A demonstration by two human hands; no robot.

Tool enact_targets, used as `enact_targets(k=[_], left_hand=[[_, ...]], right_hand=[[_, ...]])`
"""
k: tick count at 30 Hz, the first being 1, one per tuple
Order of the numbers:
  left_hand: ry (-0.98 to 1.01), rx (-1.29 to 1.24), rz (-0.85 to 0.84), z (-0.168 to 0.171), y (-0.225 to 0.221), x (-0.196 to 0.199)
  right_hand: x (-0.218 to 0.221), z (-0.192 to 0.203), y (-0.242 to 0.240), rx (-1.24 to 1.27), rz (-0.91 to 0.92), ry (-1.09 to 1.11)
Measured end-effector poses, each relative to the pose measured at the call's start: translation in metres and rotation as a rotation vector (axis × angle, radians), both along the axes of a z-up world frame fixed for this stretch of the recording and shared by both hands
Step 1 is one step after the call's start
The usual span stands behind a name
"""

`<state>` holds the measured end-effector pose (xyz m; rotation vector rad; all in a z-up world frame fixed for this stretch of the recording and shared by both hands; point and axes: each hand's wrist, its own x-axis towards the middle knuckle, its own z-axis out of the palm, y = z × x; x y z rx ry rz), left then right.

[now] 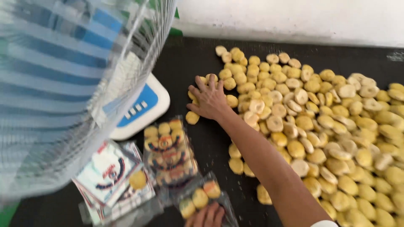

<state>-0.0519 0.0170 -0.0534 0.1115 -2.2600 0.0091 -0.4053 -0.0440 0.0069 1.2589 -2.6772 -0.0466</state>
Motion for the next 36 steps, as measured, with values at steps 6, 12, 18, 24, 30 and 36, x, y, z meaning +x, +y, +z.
enact_targets(k=[6,12,18,24,30,36], left_hand=[[-0.523,0.212,-0.224,0.041,-0.007,0.030],[-0.569,0.256,-0.349,0.080,-0.010,0.042],[-0.512,0.207,-0.297,0.069,-0.008,0.071],[-0.507,0.335,-0.200,0.078,0.007,0.102],[-0.270,0.435,-0.206,0.062,0.010,0.082],[-0.256,0.643,-0.209,0.052,0.016,0.059]], right_hand=[[0.065,0.012,0.042,0.059,0.138,0.047],[0.091,0.020,0.079,0.148,0.346,0.119],[0.160,0.017,0.122,-0.017,0.516,0.403],[0.200,0.007,0.169,-0.038,0.419,0.288],[0.212,-0.032,0.175,-0.310,0.258,-0.058],[0.277,0.040,0.231,-0.613,-0.012,-0.591]])
